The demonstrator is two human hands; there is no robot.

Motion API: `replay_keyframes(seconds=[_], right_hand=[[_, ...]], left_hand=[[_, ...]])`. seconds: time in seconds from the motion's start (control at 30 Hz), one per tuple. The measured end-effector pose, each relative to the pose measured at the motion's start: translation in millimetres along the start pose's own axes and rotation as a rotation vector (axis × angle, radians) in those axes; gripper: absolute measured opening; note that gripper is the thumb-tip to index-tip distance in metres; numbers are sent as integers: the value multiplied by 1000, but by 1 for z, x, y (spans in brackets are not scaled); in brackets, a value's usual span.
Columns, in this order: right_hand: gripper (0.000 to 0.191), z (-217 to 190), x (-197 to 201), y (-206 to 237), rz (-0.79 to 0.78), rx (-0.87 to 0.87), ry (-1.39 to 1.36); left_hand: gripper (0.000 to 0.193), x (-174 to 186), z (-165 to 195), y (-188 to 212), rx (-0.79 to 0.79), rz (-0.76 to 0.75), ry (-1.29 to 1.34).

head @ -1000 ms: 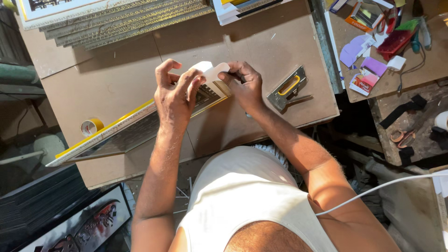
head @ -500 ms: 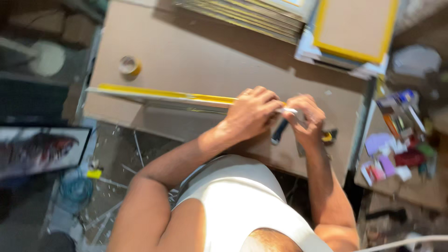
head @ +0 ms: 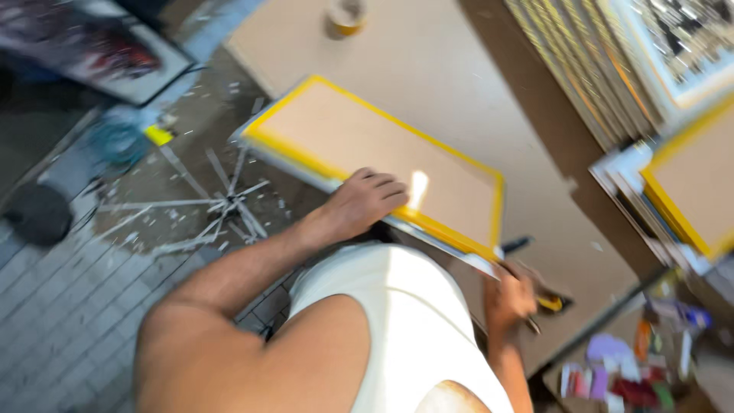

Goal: The person assembles a picture frame by applying yellow tape to the edges of a board, then attaching white corner pieces using a staple gun. They repeat this process on multiple boards, stacking the finished frames on the table.

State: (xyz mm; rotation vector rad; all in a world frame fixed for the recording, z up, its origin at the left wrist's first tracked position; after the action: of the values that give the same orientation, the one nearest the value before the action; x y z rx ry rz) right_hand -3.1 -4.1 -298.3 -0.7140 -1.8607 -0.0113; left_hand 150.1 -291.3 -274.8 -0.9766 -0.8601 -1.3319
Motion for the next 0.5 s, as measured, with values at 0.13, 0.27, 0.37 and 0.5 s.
replay_keyframes(seconds=[0.13, 0.27, 0.37, 0.5], right_hand=[[15, 24, -56, -13, -109, 57, 19], [17, 42, -74, -17, -215, -2, 26], [18, 47, -69, -13, -205, -48, 72], [23, 46, -59, -8, -162, -114, 136]], left_hand=[[55, -78, -15, -4, 121, -150, -204], [82, -124, -15, -28, 117, -331, -319], [103, -138, 1, -53, 131, -607, -68], [94, -150, 37, -129, -1, -654, 217]])
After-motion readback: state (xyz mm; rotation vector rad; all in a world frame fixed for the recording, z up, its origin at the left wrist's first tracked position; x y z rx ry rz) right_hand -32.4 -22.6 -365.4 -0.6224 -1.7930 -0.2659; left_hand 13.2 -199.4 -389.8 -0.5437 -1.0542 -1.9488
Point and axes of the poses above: each hand's wrist, its own y-axis away from the middle knuckle, its own x-axis out of the back of the hand, z = x × y, the point moved 5 cm from there along -y, towards the middle knuckle, and after that the axes turned 13 degrees about -z, right-handed, at the moved point
